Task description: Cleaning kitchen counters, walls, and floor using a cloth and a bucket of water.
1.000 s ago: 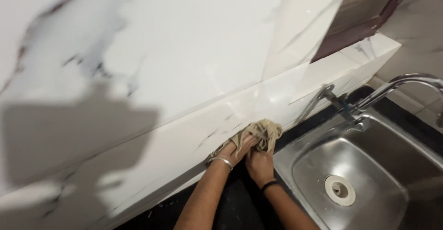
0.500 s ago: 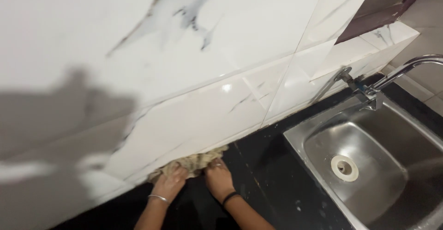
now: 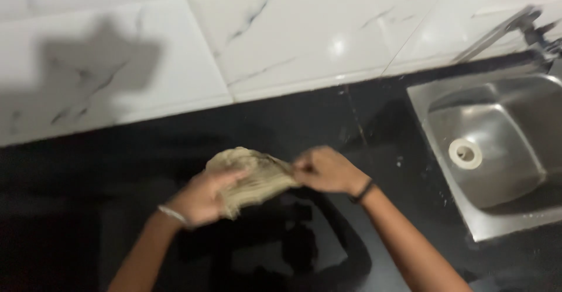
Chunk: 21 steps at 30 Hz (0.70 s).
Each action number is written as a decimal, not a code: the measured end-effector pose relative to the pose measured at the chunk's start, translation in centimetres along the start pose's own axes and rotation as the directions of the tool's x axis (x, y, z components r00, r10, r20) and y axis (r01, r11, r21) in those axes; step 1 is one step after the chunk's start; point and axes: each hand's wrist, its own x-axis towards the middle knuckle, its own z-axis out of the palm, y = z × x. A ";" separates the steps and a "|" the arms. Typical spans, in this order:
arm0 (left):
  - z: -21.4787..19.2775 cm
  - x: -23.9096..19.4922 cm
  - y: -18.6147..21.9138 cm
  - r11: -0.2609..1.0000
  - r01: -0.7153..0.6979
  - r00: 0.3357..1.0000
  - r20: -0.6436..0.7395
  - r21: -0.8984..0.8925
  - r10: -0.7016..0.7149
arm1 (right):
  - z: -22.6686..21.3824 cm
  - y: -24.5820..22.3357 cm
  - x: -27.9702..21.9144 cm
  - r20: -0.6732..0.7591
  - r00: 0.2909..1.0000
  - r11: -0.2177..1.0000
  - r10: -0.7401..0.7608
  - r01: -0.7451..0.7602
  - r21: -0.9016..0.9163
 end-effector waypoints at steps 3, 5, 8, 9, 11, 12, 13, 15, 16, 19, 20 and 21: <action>6.6 -4.1 4.2 0.890 0.342 0.929 0.035 0.303 -0.369 | 4.4 -0.7 -4.4 0.172 0.972 0.977 0.158 -0.129 -0.172; 15.2 -6.2 0.3 0.839 0.434 0.900 -0.119 0.327 -0.419 | 12.2 2.3 -6.3 0.090 0.991 0.980 -0.101 0.114 -0.160; 25.5 -7.1 -5.0 0.726 0.606 0.769 -0.472 0.324 -0.431 | 20.5 3.9 -6.3 0.017 0.923 0.902 -0.385 0.380 -0.204; 28.7 -7.3 -6.6 0.672 0.687 0.649 -0.649 0.277 -0.397 | 22.8 3.9 -5.9 0.055 0.908 0.880 -0.416 0.417 -0.228; 26.6 -6.1 -6.3 0.596 0.728 0.594 -0.745 0.338 -0.303 | 23.1 3.3 -2.7 0.089 0.914 0.881 -0.395 0.405 -0.246; 26.0 -5.8 -5.8 0.508 0.775 0.532 -0.821 0.376 -0.204 | 23.4 3.1 -1.7 0.133 0.918 0.882 -0.374 0.396 -0.257; 23.6 -5.4 -7.4 0.511 0.774 0.537 -0.816 0.375 -0.214 | 22.9 3.2 0.7 0.139 0.920 0.886 -0.365 0.390 -0.252; 20.1 -4.7 -10.0 0.462 0.757 0.606 -0.761 0.463 -0.232 | 22.2 3.8 4.2 0.153 0.879 0.788 -0.452 0.474 -0.393; 18.5 -4.4 -12.2 0.472 0.750 0.612 -0.757 0.464 -0.229 | 21.4 4.0 6.1 0.152 0.884 0.791 -0.441 0.464 -0.399; 14.1 -1.6 -17.0 0.561 0.700 0.619 -0.766 0.441 -0.171 | 18.6 5.7 11.7 0.131 0.908 0.845 -0.398 0.419 -0.333; 12.5 0.4 -17.9 0.522 0.735 0.604 -0.768 0.433 -0.214 | 18.0 7.0 13.9 0.097 0.908 0.838 -0.407 0.414 -0.355; 11.0 2.6 -18.8 0.480 0.768 0.586 -0.769 0.425 -0.257 | 17.3 8.5 16.0 0.063 0.907 0.831 -0.417 0.408 -0.377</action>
